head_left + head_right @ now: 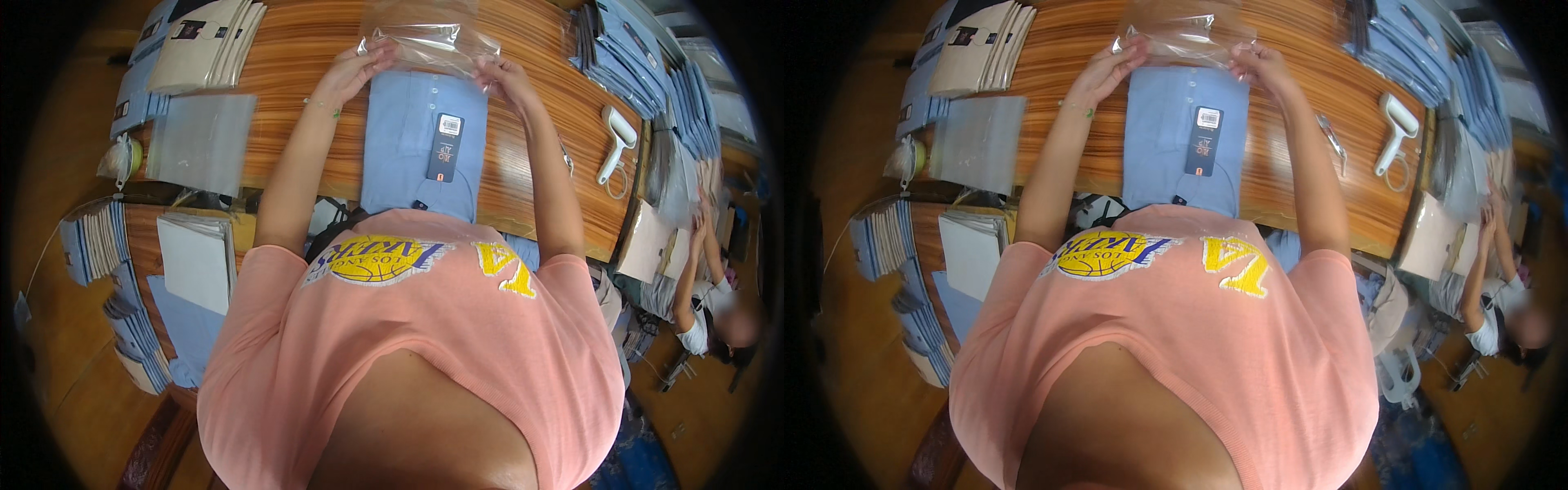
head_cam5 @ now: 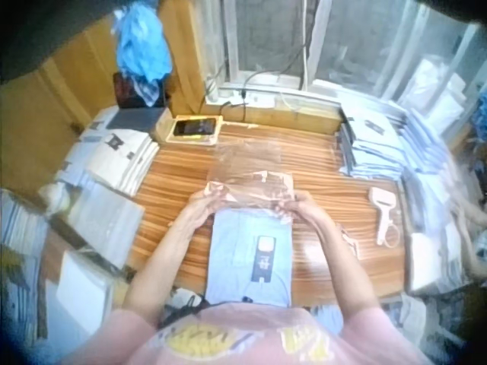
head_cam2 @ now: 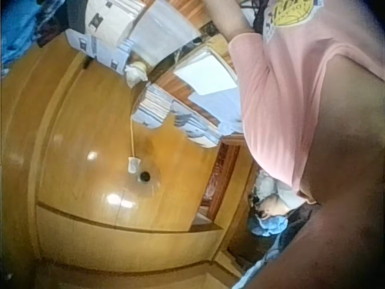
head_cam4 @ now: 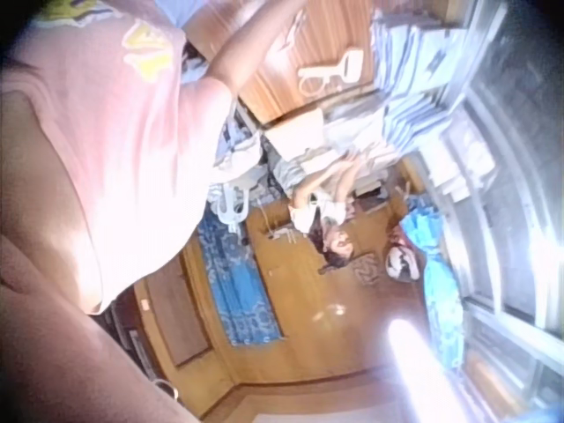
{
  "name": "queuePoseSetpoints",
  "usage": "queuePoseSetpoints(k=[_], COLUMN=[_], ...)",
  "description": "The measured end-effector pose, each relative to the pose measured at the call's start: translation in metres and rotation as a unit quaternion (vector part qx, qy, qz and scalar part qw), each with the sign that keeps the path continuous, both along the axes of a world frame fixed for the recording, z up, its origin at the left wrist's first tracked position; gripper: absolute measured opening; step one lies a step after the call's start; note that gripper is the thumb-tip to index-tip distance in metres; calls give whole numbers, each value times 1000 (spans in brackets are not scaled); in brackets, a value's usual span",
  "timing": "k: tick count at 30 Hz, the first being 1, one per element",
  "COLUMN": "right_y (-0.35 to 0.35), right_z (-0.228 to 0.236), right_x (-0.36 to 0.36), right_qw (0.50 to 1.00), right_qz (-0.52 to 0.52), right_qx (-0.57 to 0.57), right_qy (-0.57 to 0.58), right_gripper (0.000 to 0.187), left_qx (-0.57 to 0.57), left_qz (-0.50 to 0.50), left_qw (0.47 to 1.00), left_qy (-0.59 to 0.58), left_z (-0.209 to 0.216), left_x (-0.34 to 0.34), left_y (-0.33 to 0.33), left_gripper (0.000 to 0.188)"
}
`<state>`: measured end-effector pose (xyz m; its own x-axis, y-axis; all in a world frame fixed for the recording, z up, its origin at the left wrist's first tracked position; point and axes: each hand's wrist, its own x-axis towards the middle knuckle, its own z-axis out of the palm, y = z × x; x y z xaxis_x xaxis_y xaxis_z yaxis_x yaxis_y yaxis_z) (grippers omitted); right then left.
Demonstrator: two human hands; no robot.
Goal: The person packs shirts by inserting them into plastic bags, sealing them, and tying them with a string before recording the work in a notebook and on a laptop.
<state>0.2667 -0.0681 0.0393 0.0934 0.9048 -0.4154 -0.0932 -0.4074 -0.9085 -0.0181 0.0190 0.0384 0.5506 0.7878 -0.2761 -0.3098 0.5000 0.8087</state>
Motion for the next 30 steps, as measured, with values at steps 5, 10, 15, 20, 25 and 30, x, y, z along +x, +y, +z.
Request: queuePoseSetpoints(k=[5, 10, 15, 20, 25, 30], right_y=[-15, -13, 16, 10, 9, 2], right_z=[52, 29, -44, -42, -35, -33], right_x=[-12, 8, 7, 20, 20, 33], right_qw=[998, 997, 988, 986, 979, 969], right_qz=[2, 13, 26, 106, 107, 178], right_qx=[33, -11, -11, -76, -110, -135], right_qy=[-48, -80, -154, -100, -132, -107], right_gripper=[17, 13, 18, 20, 23, 28], left_qx=[-15, 117, 384, 247, 256, 178], left_qz=[46, -44, 3, -33, -169, -197], left_qw=[993, 979, 805, 899, 876, 912], left_qy=[105, 164, 452, 361, 373, 314], left_z=[17, 13, -30, -38, -36, -33], left_x=[2, -2, 6, -12, -16, -21], left_y=[0, 1, 10, 18, 24, 21], left_gripper=[25, 28, 29, 30, 36, 45])
